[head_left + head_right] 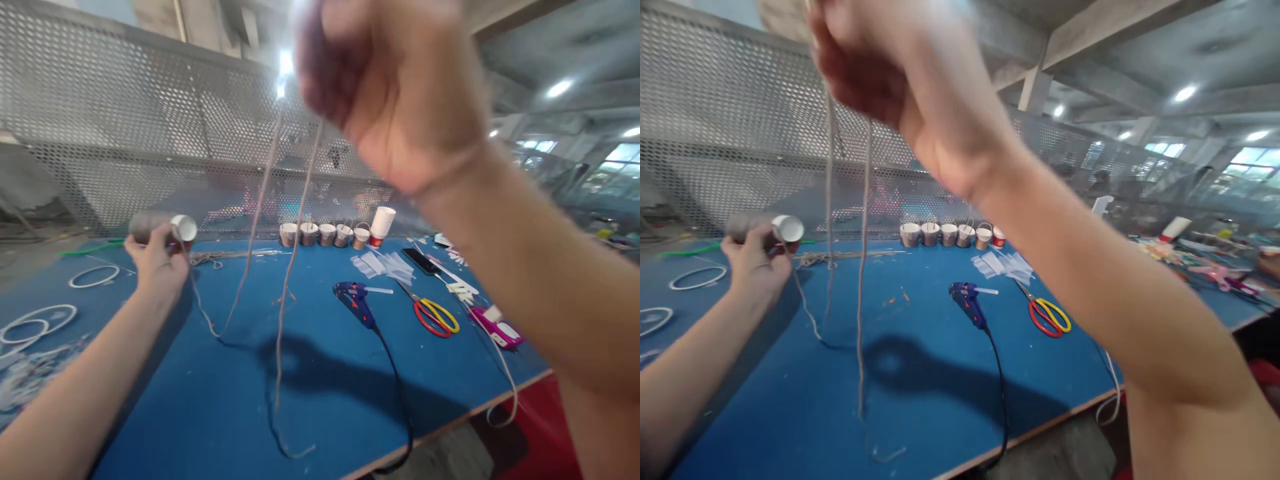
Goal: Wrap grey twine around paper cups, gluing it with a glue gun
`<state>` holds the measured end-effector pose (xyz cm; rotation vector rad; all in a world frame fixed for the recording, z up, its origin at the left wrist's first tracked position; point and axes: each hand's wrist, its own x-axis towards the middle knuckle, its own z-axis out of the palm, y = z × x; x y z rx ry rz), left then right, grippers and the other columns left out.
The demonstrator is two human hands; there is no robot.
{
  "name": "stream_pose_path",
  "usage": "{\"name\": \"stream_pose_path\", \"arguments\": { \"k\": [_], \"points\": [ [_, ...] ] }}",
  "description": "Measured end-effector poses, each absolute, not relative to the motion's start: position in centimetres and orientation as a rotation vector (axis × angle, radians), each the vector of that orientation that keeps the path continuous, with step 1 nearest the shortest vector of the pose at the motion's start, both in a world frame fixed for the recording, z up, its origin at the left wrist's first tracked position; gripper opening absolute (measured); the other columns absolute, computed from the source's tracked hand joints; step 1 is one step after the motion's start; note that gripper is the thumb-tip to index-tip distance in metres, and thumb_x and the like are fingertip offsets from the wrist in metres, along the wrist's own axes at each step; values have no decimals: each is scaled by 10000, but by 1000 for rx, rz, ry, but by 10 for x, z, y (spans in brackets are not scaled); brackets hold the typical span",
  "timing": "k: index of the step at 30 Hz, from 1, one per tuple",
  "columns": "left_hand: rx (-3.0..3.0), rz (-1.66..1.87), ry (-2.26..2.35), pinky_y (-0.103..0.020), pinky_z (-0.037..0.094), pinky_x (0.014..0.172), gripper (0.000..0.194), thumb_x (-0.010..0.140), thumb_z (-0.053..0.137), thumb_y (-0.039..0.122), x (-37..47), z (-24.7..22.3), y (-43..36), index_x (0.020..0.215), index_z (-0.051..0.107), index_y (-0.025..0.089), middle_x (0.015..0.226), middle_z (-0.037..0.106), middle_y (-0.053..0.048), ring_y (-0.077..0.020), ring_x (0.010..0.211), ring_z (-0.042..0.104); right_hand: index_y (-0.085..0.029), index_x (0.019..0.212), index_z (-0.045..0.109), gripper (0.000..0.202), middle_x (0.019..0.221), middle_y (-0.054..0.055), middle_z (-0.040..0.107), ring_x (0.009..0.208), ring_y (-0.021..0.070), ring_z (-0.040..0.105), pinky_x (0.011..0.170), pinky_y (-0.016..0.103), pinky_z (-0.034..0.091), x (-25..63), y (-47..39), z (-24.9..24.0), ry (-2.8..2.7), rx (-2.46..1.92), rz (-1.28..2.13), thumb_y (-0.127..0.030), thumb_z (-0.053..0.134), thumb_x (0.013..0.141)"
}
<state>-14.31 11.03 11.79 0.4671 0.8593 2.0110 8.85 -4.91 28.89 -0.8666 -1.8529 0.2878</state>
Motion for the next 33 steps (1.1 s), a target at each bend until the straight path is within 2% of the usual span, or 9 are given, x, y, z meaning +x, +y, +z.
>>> {"name": "stream_pose_path", "arguments": {
  "k": [3, 6, 9, 12, 14, 20, 25, 29, 33],
  "points": [
    [524, 1928, 811, -194, 466, 630, 423, 700, 597, -57, -130, 107, 110, 873, 350, 240, 777, 542, 112, -61, 665, 538, 26, 1227, 516, 417, 975, 14, 656, 933, 105, 656, 824, 244, 472, 101, -52, 235, -2065, -835, 800, -183, 334, 915],
    [587, 1836, 771, -216, 479, 597, 428, 627, 641, -11, -111, 91, 106, 868, 409, 256, 781, 592, 83, -91, 649, 566, -164, 1191, 635, 403, 1198, 75, 673, 996, 196, 681, 817, 254, 530, 137, -60, 163, -2346, -1336, 1154, -235, 636, 794],
    [648, 1734, 740, -225, 497, 600, 441, 562, 697, 45, -91, 75, 97, 873, 469, 259, 779, 617, 64, -101, 645, 584, -194, 1218, 606, 371, 1227, 80, 661, 1049, 199, 662, 870, 276, 506, 183, -70, 109, -2146, -1593, 1240, -287, 563, 861],
    [700, 1628, 727, -219, 499, 588, 456, 530, 740, 89, -74, 61, 85, 891, 512, 249, 759, 633, 47, -109, 639, 593, -175, 912, 647, 267, 866, 62, 741, 727, 182, 702, 698, 272, 508, 222, -73, 79, -1914, -1827, 1152, -397, 500, 891],
    [726, 1570, 723, -202, 495, 592, 471, 522, 764, 108, -65, 55, 75, 908, 529, 241, 775, 651, 34, -107, 656, 605, -180, 780, 625, 295, 758, 63, 718, 697, 209, 681, 658, 292, 486, 237, -68, 63, -1855, -2020, 881, -429, 496, 874],
    [781, 1400, 757, -230, 503, 567, 523, 562, 803, 175, -49, 36, 46, 997, 518, 230, 770, 677, 8, -138, 642, 627, -157, 1054, 636, 386, 951, 89, 715, 868, 260, 663, 760, 345, 499, 220, -34, 20, -1739, -1780, 678, -444, 561, 808],
    [814, 1321, 751, -233, 520, 676, 501, 596, 813, 198, -44, 21, 35, 1003, 524, 234, 845, 679, 20, -121, 725, 642, -156, 971, 672, 350, 900, 63, 697, 899, 267, 639, 791, 367, 500, 198, -14, 1, -1655, -1671, 637, -425, 544, 788],
    [858, 1251, 747, -210, 499, 683, 438, 643, 804, 214, -43, 13, 32, 981, 528, 240, 870, 682, 22, -109, 748, 634, -154, 804, 663, 292, 768, 55, 680, 741, 239, 635, 679, 341, 515, 197, -9, -3, -1540, -1686, 669, -399, 506, 779],
    [872, 1192, 758, -210, 486, 675, 398, 672, 792, 233, -43, 9, 29, 975, 535, 241, 882, 682, 13, -109, 740, 625, -165, 833, 660, 343, 774, 65, 701, 743, 236, 657, 668, 328, 526, 196, -21, 1, -1440, -1616, 749, -475, 517, 803]
  ]
}}
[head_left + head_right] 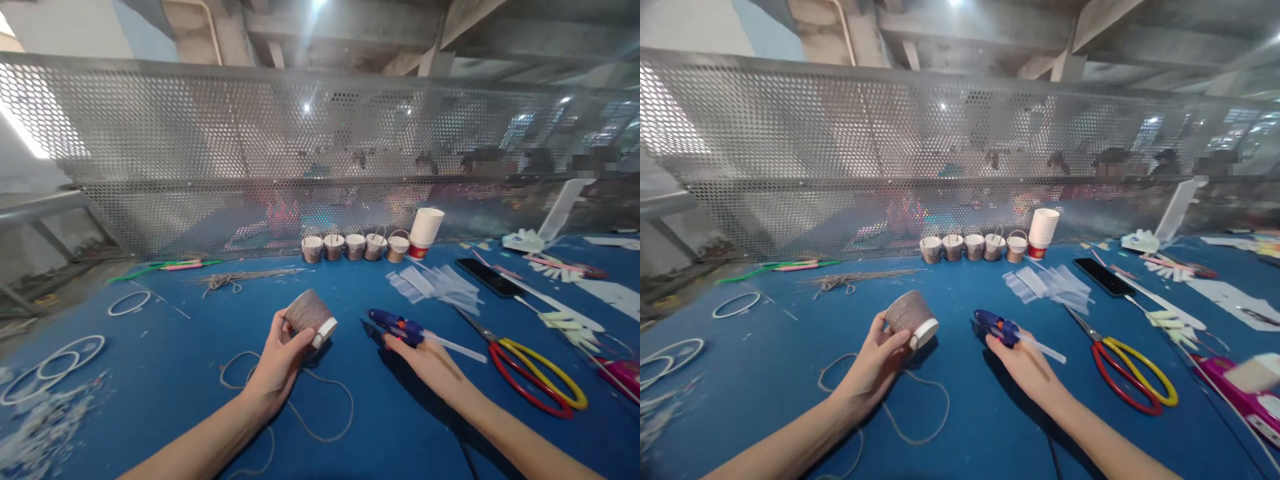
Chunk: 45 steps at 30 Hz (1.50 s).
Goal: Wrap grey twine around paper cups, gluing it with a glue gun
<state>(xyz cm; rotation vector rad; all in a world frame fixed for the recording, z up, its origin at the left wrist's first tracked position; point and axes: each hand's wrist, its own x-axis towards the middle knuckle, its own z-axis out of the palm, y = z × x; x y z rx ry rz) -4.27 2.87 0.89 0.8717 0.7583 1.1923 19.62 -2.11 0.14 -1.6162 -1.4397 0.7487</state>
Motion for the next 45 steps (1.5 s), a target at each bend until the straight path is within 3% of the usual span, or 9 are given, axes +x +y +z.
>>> {"name": "stream_pose_path", "arguments": {
  "k": [4, 7, 11, 20, 45],
  "points": [
    [848, 1166, 760, -240, 493, 718, 358, 678, 785, 285, -40, 10, 24, 936, 544, 228, 897, 673, 0, -133, 791, 627, -186, 939, 627, 356, 627, 1, 649, 534, 164, 620, 518, 256, 493, 187, -46, 14, -1405, -1557, 882, -514, 527, 843],
    [884, 1162, 788, -246, 492, 729, 370, 657, 799, 259, -36, 11, 21, 921, 543, 226, 890, 659, 7, -137, 806, 620, -199, 807, 598, 246, 537, -40, 557, 441, 114, 509, 450, 218, 417, 179, -62, 22, -1543, -1550, 739, -436, 546, 849],
    [925, 1188, 825, -227, 485, 707, 360, 633, 815, 244, -31, 10, 18, 864, 539, 216, 831, 640, 21, -122, 771, 600, -211, 661, 501, 231, 544, -40, 533, 453, 96, 461, 423, 204, 361, 174, -72, 24, -1717, -1433, 545, -334, 534, 854],
    [944, 1240, 854, -244, 479, 703, 359, 593, 837, 250, -28, 8, 16, 798, 546, 199, 777, 620, 25, -127, 746, 582, -212, 694, 491, 221, 545, -46, 526, 436, 87, 468, 445, 200, 367, 172, -73, 15, -1869, -1356, 425, -324, 543, 878],
    [1086, 1218, 832, -270, 473, 751, 316, 652, 804, 246, -29, 3, 15, 862, 573, 195, 844, 631, -7, -142, 785, 576, -186, 733, 554, 187, 581, -17, 559, 439, 100, 484, 444, 221, 364, 171, -75, 11, -1975, -1309, 372, -292, 512, 881]
  ]
}}
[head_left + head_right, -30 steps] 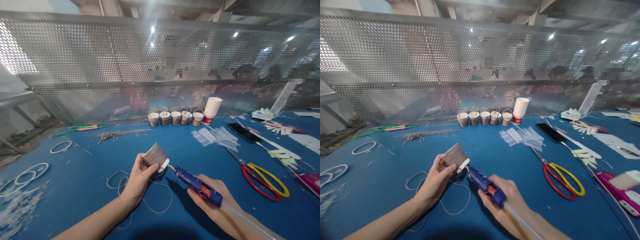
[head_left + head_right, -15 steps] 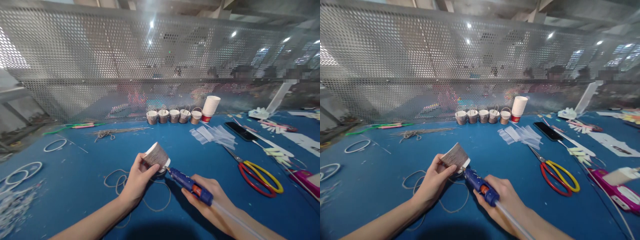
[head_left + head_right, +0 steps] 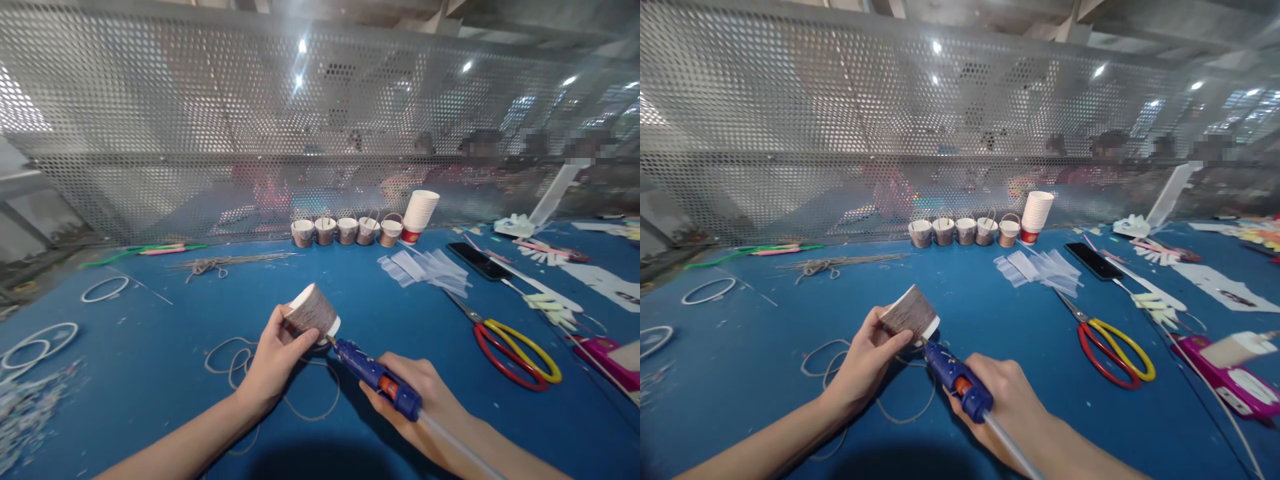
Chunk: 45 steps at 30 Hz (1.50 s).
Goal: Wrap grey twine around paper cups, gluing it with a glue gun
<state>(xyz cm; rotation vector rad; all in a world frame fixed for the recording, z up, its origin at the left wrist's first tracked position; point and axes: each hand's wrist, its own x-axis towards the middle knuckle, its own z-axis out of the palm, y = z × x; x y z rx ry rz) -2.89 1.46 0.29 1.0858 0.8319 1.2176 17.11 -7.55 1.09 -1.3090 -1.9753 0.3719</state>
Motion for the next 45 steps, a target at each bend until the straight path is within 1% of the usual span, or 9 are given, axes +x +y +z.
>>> {"name": "stream_pose_path", "arguments": {
  "k": [7, 14, 20, 25, 27, 31, 38, 42, 45],
  "points": [
    [1120, 1210, 820, -252, 467, 752, 299, 674, 794, 250, -30, 1, 15, 853, 559, 203, 856, 616, 0, -133, 802, 564, -190, 699, 545, 229, 560, -9, 560, 428, 100, 471, 442, 226, 362, 174, -76, 16, -1948, -1354, 336, -307, 491, 888],
    [1102, 1189, 819, -256, 460, 755, 337, 657, 804, 275, -30, 5, 15, 877, 561, 196, 854, 627, 2, -138, 810, 568, -188, 724, 539, 179, 591, -6, 576, 443, 100, 491, 445, 219, 362, 172, -77, 15, -1983, -1321, 345, -280, 512, 875],
    [1071, 1186, 800, -268, 450, 758, 339, 640, 813, 265, -31, 5, 16, 834, 546, 187, 853, 614, 4, -139, 819, 552, -207, 648, 472, 254, 519, -45, 512, 403, 80, 445, 433, 206, 339, 174, -76, 17, -1868, -1381, 328, -288, 550, 876],
    [1100, 1169, 769, -272, 441, 775, 339, 668, 798, 268, -33, 0, 17, 847, 519, 197, 886, 599, 13, -131, 833, 544, -200, 682, 508, 214, 565, -20, 558, 443, 94, 472, 459, 212, 356, 172, -77, 18, -1921, -1359, 373, -292, 524, 875],
    [1106, 1166, 772, -271, 439, 765, 350, 664, 800, 287, -33, -1, 18, 851, 517, 198, 878, 596, 14, -132, 827, 541, -203, 662, 493, 230, 555, -28, 536, 442, 91, 444, 459, 213, 351, 172, -77, 20, -1897, -1391, 416, -298, 525, 869],
    [1092, 1151, 779, -272, 439, 723, 384, 645, 808, 313, -34, 1, 18, 842, 498, 202, 805, 585, 26, -130, 770, 535, -213, 599, 423, 301, 509, -60, 433, 437, 85, 352, 446, 212, 334, 174, -76, 29, -1776, -1521, 531, -326, 543, 851],
    [1058, 1112, 776, -278, 450, 723, 418, 633, 816, 295, -33, 2, 17, 827, 456, 207, 815, 601, 18, -141, 788, 566, -212, 609, 409, 289, 516, -61, 428, 434, 80, 352, 430, 211, 301, 169, -81, 29, -1830, -1465, 555, -316, 536, 847],
    [1055, 1134, 788, -257, 457, 722, 430, 623, 824, 261, -33, 2, 17, 811, 442, 203, 847, 607, 16, -127, 798, 570, -205, 629, 445, 258, 539, -50, 474, 442, 79, 391, 450, 208, 319, 170, -81, 27, -1869, -1416, 512, -301, 527, 854],
    [1047, 1134, 795, -246, 458, 692, 441, 618, 827, 281, -33, 3, 18, 824, 444, 203, 795, 596, 27, -122, 763, 562, -210, 602, 416, 295, 509, -65, 429, 432, 77, 354, 437, 204, 308, 172, -79, 30, -1820, -1481, 517, -312, 532, 853]
  ]
}}
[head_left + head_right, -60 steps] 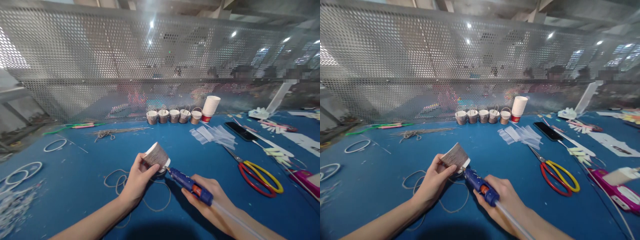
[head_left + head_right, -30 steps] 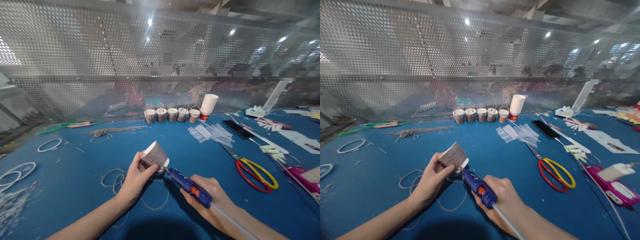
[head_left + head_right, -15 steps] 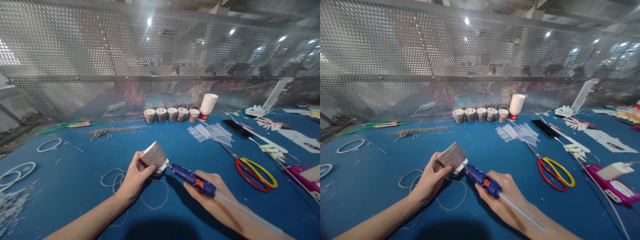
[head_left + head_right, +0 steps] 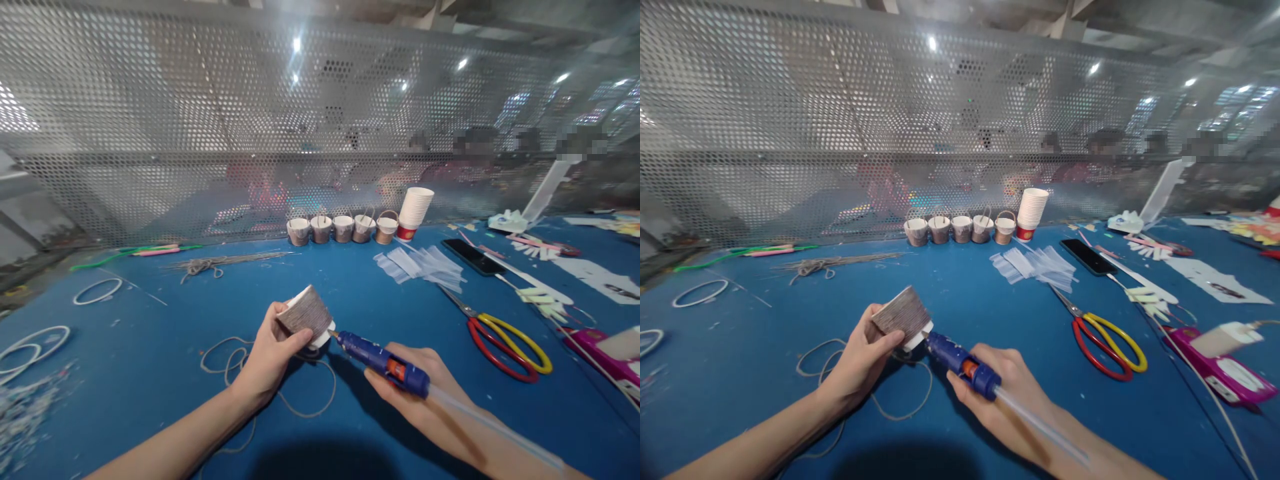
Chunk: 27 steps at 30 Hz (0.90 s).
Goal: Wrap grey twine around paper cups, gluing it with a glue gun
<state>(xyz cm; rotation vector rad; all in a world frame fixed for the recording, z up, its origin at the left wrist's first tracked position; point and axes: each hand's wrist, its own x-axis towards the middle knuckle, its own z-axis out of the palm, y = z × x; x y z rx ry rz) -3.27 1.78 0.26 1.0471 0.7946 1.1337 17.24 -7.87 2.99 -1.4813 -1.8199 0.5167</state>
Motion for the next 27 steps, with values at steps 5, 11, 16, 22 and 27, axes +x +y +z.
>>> {"name": "stream_pose_path", "arguments": {
  "k": [5, 11, 16, 22, 27],
  "points": [
    [1051, 1118, 785, -242, 459, 660, 470, 612, 829, 306, -33, 3, 17, 831, 424, 210, 775, 590, 34, -124, 741, 565, -208, 605, 425, 282, 511, -62, 435, 441, 80, 363, 443, 206, 313, 171, -80, 34, -1816, -1488, 546, -312, 521, 848],
    [1028, 1133, 771, -240, 465, 657, 469, 603, 831, 282, -34, 3, 16, 863, 446, 213, 780, 591, 39, -117, 730, 562, -209, 587, 419, 299, 506, -60, 437, 440, 83, 358, 442, 210, 329, 170, -81, 36, -1792, -1512, 587, -330, 524, 839],
    [1012, 1108, 766, -259, 479, 654, 454, 598, 825, 287, -33, 8, 14, 905, 501, 207, 812, 615, 14, -144, 755, 585, -203, 591, 506, 294, 521, -32, 515, 475, 108, 416, 474, 224, 392, 173, -78, 39, -1700, -1600, 630, -377, 512, 829],
    [1012, 1107, 769, -252, 469, 621, 459, 588, 826, 284, -33, 10, 15, 908, 504, 213, 791, 615, 20, -141, 724, 575, -207, 575, 500, 311, 524, -24, 517, 474, 115, 431, 475, 230, 399, 169, -82, 42, -1704, -1565, 669, -396, 514, 822],
    [1009, 1105, 746, -267, 472, 684, 475, 585, 830, 294, -34, 8, 16, 921, 504, 209, 808, 611, 15, -137, 750, 573, -209, 578, 491, 289, 539, -27, 508, 485, 116, 444, 472, 226, 407, 174, -79, 45, -1638, -1588, 709, -379, 534, 808]
  ]
}}
